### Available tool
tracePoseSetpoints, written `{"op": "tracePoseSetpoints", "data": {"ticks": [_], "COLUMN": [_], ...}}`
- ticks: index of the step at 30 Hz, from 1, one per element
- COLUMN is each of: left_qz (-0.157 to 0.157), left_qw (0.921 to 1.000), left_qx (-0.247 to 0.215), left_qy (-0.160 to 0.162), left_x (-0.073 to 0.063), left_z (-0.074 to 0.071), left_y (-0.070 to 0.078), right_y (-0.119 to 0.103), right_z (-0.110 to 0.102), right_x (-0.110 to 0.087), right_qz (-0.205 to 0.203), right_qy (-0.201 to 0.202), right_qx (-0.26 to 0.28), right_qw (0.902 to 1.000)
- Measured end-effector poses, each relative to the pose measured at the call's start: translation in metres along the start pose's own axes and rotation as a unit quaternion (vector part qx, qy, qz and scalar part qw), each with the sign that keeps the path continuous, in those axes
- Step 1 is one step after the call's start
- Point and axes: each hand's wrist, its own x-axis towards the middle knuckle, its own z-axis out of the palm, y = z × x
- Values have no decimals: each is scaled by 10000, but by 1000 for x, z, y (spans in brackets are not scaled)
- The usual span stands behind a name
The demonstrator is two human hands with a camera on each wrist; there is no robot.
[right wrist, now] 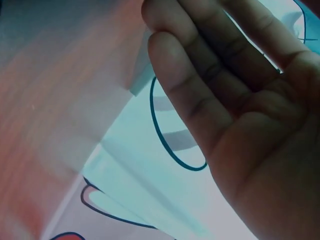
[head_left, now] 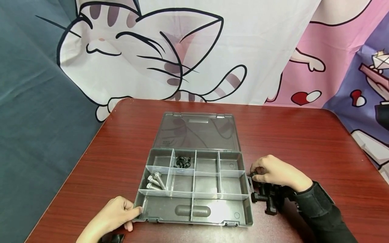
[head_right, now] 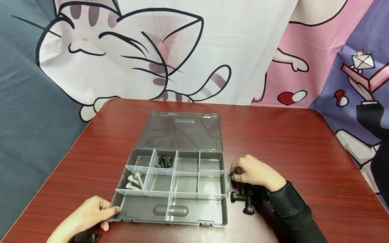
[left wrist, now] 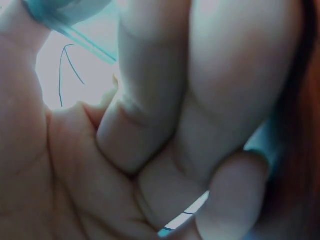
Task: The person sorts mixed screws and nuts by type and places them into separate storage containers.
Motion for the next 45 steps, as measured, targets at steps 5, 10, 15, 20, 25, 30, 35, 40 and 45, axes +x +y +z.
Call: {"op": "tracePoseSetpoints", "data": {"ticks": [5,10,15,20,25,30,35,40,45], "left_qz": [22,66,-8,16,36,34,17,-4,-2], "left_qw": [10000,9999,10000,10000,9999,9998,9999,9999,9999], "left_qx": [-5,-46,2,71,147,172,151,117,118], "left_qy": [-16,-79,-42,3,41,62,24,1,-2], "left_x": [0,1,1,1,0,1,1,1,1], "left_z": [0,0,0,0,0,1,0,0,0], "left_y": [0,-2,-1,-1,0,0,0,-1,-1], "right_y": [-4,-8,-11,-18,-27,-35,-41,-47,-53], "right_z": [-10,-17,-24,-28,-32,-32,-30,-28,-25], "right_x": [0,3,9,17,25,32,37,42,47], "right_qz": [183,221,157,178,197,178,-78,-175,-224], "right_qy": [55,139,285,277,212,98,126,188,111], "right_qx": [-48,-204,-295,-269,-199,-177,-210,-284,-383], "right_qw": [9998,9994,9990,9991,9994,9996,9997,9993,9990]}}
